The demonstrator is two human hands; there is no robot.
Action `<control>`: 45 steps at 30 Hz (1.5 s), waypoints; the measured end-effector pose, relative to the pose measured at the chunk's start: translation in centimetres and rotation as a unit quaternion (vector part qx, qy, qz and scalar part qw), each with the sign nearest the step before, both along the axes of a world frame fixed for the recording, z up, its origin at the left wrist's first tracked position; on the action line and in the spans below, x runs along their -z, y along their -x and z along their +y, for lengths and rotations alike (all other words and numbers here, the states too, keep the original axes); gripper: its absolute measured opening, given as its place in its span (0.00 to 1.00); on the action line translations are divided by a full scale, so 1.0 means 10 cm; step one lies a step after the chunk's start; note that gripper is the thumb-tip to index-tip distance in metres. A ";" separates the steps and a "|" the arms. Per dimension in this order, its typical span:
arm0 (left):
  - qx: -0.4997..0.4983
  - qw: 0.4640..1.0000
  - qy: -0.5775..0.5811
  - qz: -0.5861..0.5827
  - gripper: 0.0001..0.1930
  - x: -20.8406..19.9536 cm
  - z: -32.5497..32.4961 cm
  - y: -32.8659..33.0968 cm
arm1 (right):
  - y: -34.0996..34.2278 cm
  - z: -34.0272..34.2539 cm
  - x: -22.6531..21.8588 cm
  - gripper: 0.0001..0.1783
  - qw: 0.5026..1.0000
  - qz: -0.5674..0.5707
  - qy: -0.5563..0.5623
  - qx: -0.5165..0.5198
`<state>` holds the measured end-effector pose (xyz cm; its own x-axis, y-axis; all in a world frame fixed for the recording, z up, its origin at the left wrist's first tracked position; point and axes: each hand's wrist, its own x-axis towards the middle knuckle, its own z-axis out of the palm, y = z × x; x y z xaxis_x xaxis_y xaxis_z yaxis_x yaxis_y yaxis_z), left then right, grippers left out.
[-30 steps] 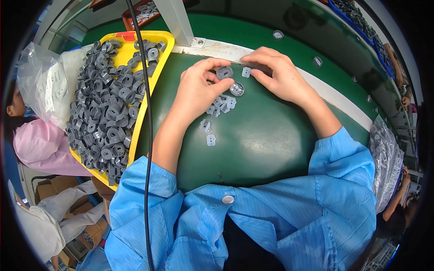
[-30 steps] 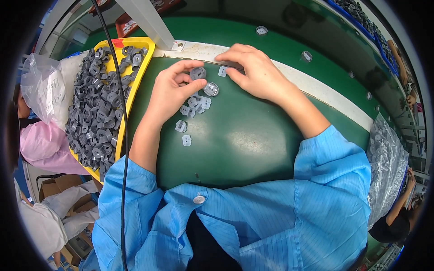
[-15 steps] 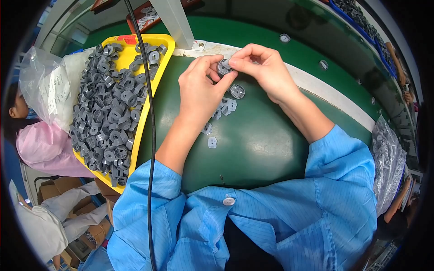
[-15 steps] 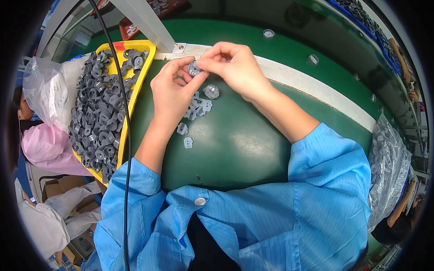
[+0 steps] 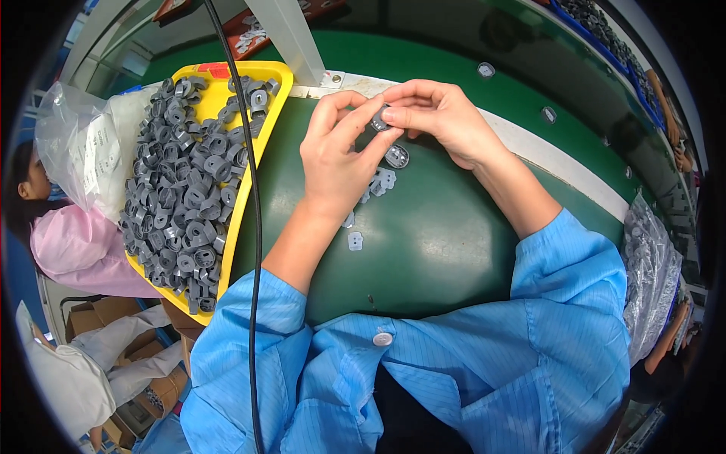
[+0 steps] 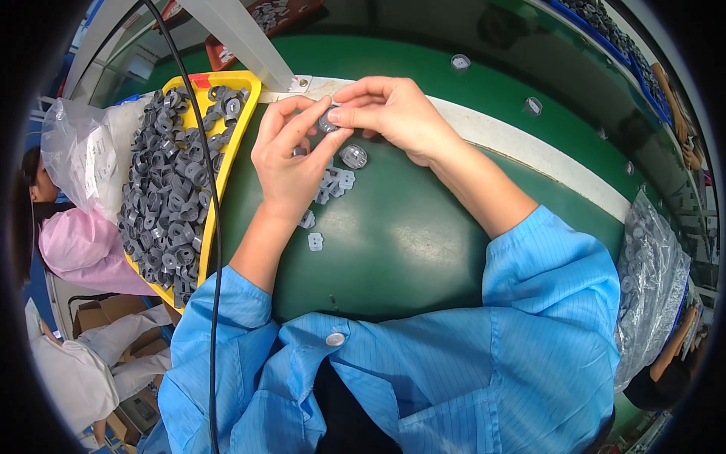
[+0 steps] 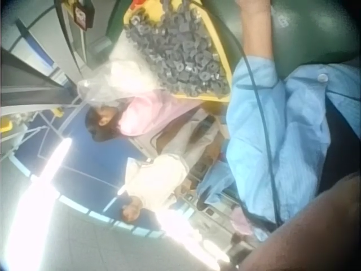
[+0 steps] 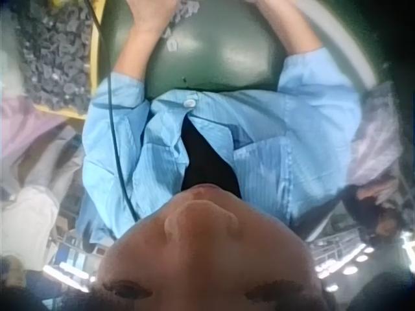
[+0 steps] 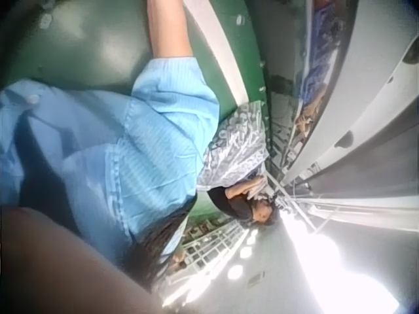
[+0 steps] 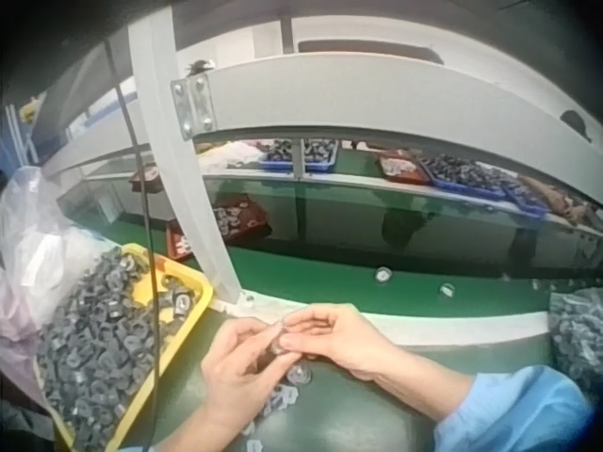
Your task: The person assembles small plastic rings into larger circular bases by hand, taking the rings from a yellow tray and attaching them to the bases, which are then placed into a red tray.
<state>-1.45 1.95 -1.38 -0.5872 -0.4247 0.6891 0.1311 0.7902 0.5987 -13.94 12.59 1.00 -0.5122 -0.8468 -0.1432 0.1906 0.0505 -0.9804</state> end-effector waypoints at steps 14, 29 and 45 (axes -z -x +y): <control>0.098 0.993 0.058 -0.016 0.19 -0.08 -0.09 -0.06 | 0.20 0.12 -0.07 0.11 0.986 -0.095 -0.019 -0.137; 0.026 0.998 0.050 0.020 0.19 -0.05 0.00 -0.06 | -0.10 0.12 -0.09 0.07 0.978 0.207 -0.008 0.001; 0.228 0.968 0.040 -0.097 0.19 -0.11 -0.09 -0.05 | 0.24 0.21 -0.07 0.07 0.975 0.018 -0.080 -0.206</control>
